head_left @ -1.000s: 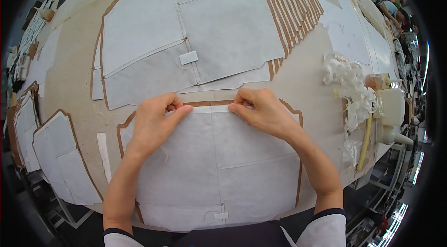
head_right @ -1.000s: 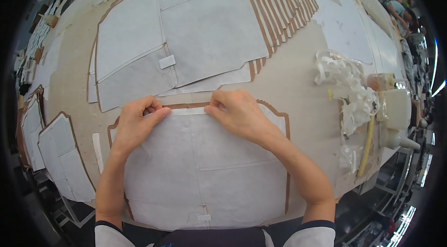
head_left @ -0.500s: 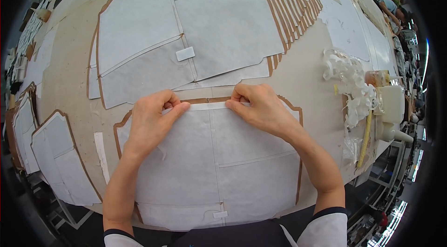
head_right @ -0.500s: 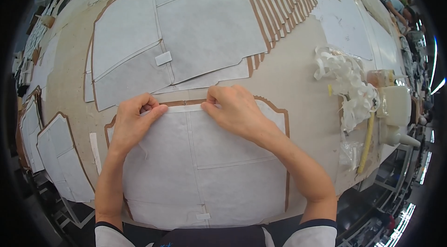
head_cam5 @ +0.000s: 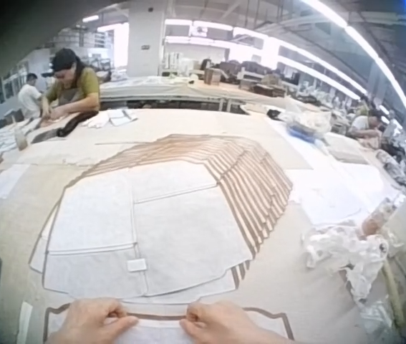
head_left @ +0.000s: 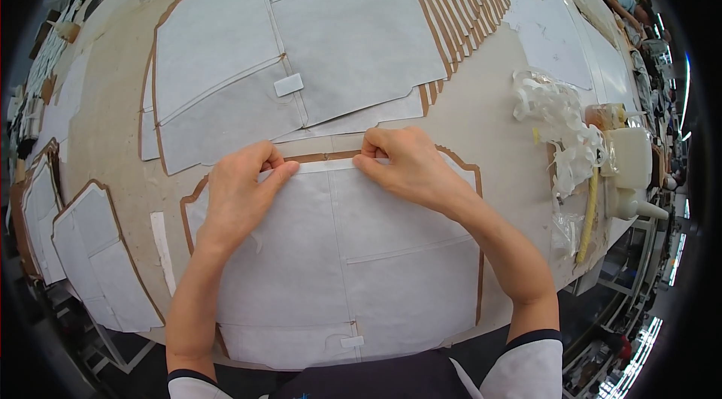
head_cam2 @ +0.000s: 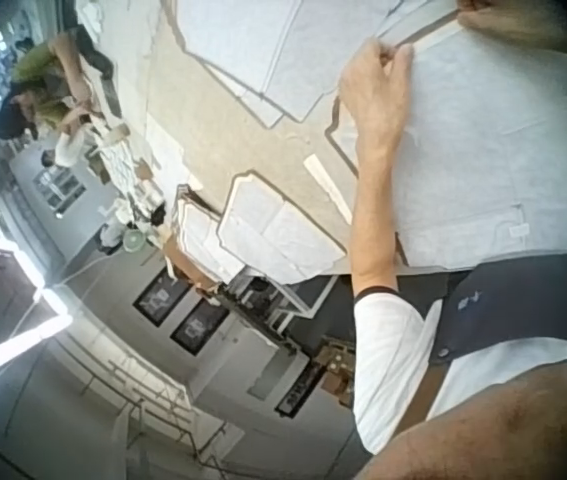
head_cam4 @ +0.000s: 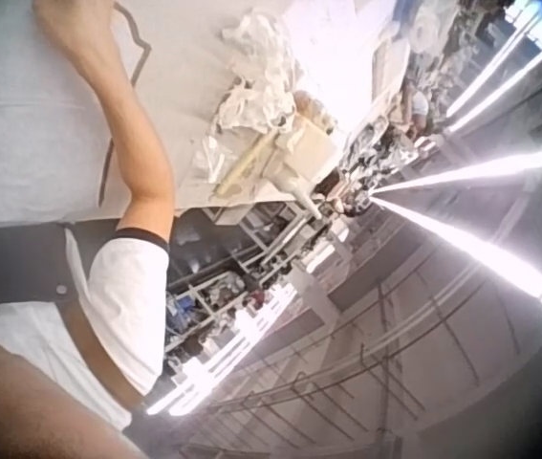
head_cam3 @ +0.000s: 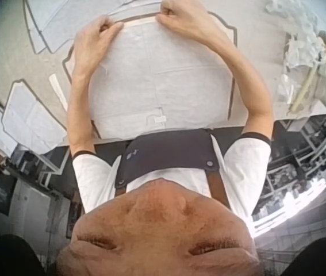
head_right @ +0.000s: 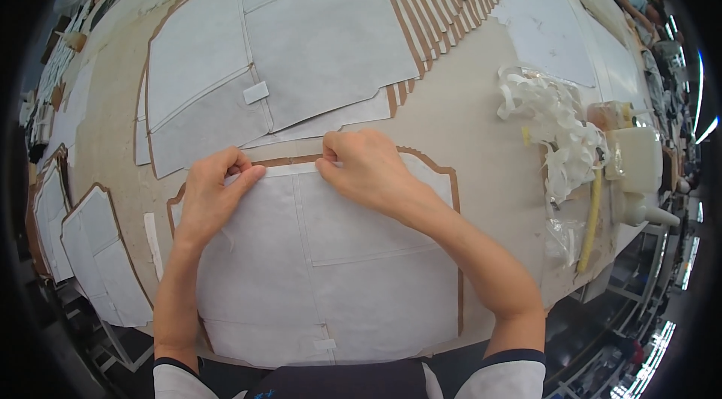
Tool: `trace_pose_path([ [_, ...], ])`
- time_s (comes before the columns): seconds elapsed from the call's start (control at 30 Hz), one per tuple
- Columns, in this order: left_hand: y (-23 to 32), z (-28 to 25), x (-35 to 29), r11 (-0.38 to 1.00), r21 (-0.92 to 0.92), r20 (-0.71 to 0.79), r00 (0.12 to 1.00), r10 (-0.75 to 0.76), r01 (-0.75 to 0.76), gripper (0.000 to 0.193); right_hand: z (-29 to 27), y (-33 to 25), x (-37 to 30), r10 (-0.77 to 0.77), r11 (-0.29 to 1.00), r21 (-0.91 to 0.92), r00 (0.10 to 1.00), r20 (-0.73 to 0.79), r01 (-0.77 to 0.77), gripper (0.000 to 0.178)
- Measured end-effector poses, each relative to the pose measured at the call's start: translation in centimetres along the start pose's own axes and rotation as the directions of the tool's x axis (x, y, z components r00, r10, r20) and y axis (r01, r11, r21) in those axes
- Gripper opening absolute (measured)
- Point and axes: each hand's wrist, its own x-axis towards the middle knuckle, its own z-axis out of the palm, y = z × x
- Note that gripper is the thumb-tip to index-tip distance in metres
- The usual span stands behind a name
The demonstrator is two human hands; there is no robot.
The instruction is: Applying adhesive strips to leather panels and stacking them as part of a manufacturing process.
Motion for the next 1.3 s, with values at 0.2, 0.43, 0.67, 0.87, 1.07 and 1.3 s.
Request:
trace_pose_path([
  [0.2,2.2,1.5,-1.2,0.77,0.551,-0.106,0.888,0.448,-0.322,0.016,0.0,0.0,-0.1,-0.046,0.999,-0.008,0.999,-0.021,0.046,0.022],
  [0.43,2.7,4.7,-3.8,0.7,0.513,-0.125,0.764,0.633,-0.496,0.039,0.5,1.3,-0.3,-0.162,0.986,-0.045,0.983,-0.088,0.158,0.021],
  [0.67,3.1,3.9,-4.0,0.768,0.456,-0.099,0.832,0.545,-0.449,0.041,-4.9,2.1,-5.4,0.013,0.994,0.112,0.999,-0.039,-0.009,0.023],
  [0.87,2.9,4.1,-3.9,0.717,0.498,-0.059,0.807,0.588,-0.487,0.041,-5.5,3.9,-6.5,0.264,0.928,0.285,0.963,-0.048,-0.24,0.024],
  [1.07,3.4,4.0,-3.7,0.715,0.5,-0.027,0.817,0.576,-0.488,0.042,-3.6,5.8,-6.5,0.008,0.994,-0.103,0.958,-0.288,-0.04,0.023],
  [1.3,3.7,4.3,-3.6,0.695,0.526,0.028,0.827,0.561,-0.49,0.046,-2.8,5.9,-6.2,-0.042,0.984,-0.178,0.934,-0.354,-0.023,0.024],
])
